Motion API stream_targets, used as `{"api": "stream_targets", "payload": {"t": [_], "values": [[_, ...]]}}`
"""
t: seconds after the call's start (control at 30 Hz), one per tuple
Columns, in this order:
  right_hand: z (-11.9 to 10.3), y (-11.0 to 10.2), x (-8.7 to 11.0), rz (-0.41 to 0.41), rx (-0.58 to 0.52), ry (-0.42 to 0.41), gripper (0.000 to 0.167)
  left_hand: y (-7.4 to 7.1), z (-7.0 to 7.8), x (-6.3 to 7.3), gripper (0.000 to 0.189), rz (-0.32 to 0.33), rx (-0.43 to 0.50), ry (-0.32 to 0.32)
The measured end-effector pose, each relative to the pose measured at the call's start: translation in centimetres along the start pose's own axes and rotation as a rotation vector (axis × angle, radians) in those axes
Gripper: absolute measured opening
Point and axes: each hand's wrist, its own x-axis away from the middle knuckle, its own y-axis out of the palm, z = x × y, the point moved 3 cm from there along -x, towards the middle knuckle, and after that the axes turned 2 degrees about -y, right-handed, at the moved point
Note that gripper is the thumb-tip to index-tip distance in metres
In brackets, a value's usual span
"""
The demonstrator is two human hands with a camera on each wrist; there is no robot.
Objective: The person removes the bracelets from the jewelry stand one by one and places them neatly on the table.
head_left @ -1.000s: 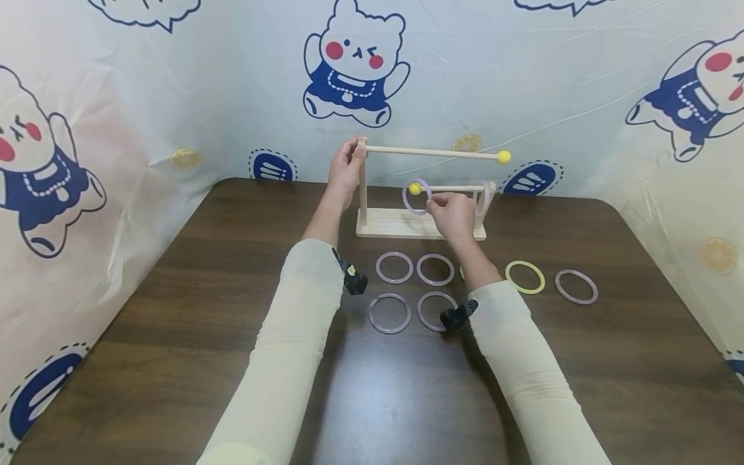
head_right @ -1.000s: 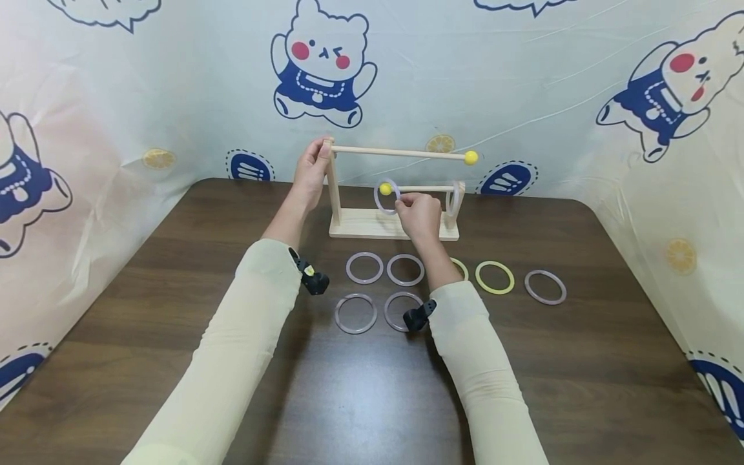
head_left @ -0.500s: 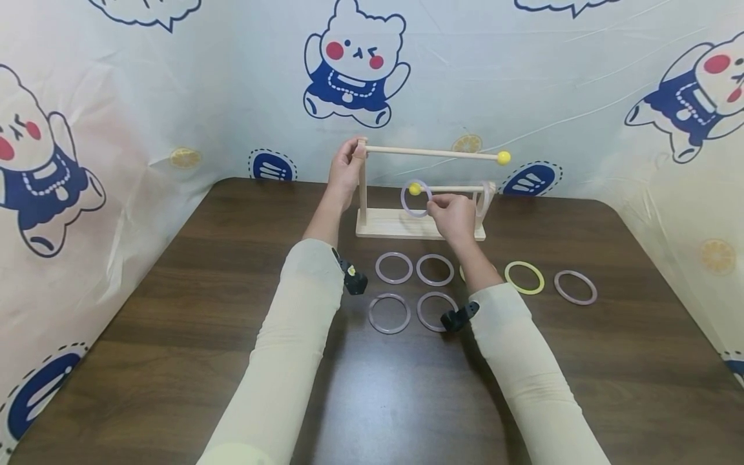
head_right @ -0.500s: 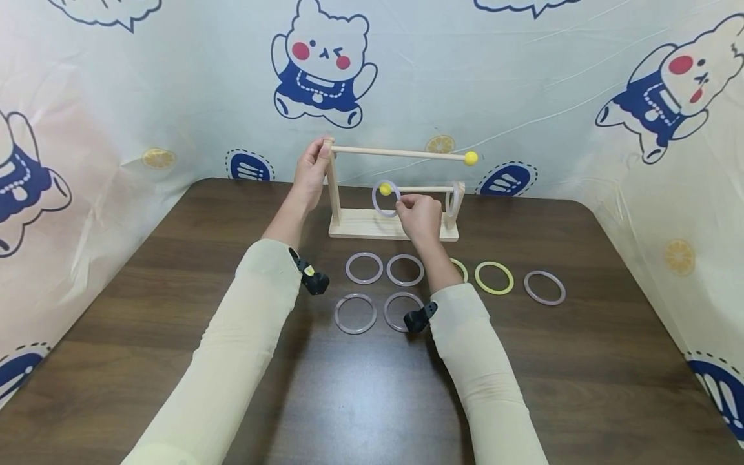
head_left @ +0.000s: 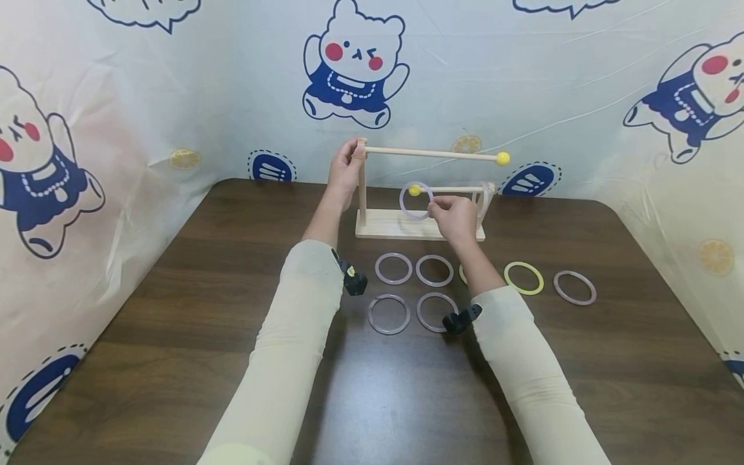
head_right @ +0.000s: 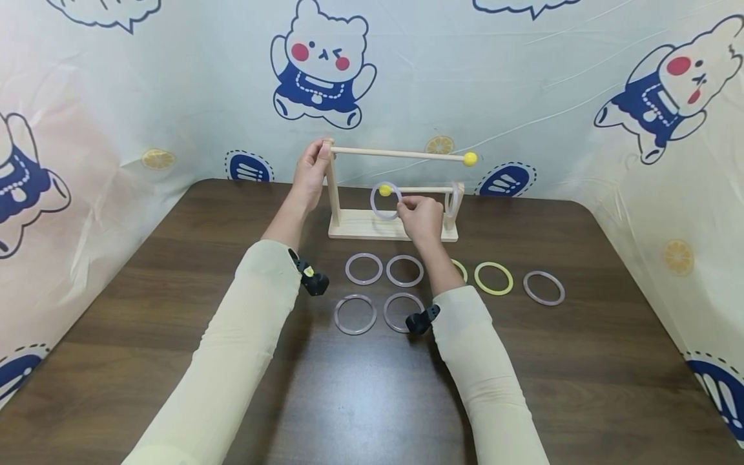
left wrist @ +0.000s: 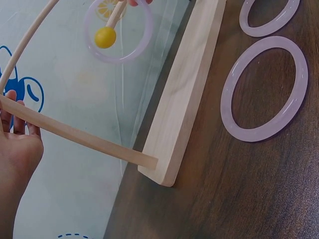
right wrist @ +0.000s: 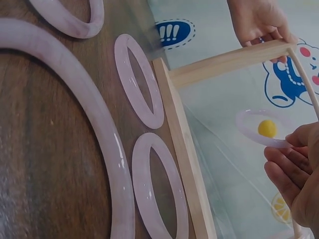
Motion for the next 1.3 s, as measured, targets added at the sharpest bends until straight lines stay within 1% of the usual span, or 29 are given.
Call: {"api": "stream_targets", "payload": {"t": [0.23,0.47,0.63,0.67,0.83,0.93,1.07,1.3], "values": [[-0.2,-0.2,0.4,0.009,-0.018,0.004,0.02,-0.1,0.0,0.0,0.039,0.002,-0.02,-0.011],[0.3,-0.5,0.6,-0.009,-0.108,0.042,0.021,-0.2,-0.2,-0.1,0.041,-0.002,-0.011,-0.016],[0.7,-0.7,0.8,-0.006,-0.134,0.047,0.021,-0.1,-0.3,0.0,0.04,0.0,-0.008,-0.019],[0.8,-0.8,0.8,-0.009,-0.153,0.056,0.021,-0.1,-0.3,0.0,0.04,0.0,-0.012,-0.02],[1.4,-0.9,0.9,-0.032,-0.319,0.123,0.021,-0.1,-0.2,0.0,0.04,-0.004,-0.014,-0.025],[1.7,-1.1,0.9,-0.045,-0.379,0.156,0.022,0.0,-0.1,0.0,0.04,-0.007,-0.014,-0.027],[1.9,-1.4,0.9,-0.057,-0.382,0.18,0.023,0.1,0.0,0.0,0.041,-0.009,-0.012,-0.022],[2.1,-1.8,1.1,-0.071,-0.364,0.186,0.024,0.1,0.0,0.1,0.041,-0.008,-0.012,-0.024]]}}
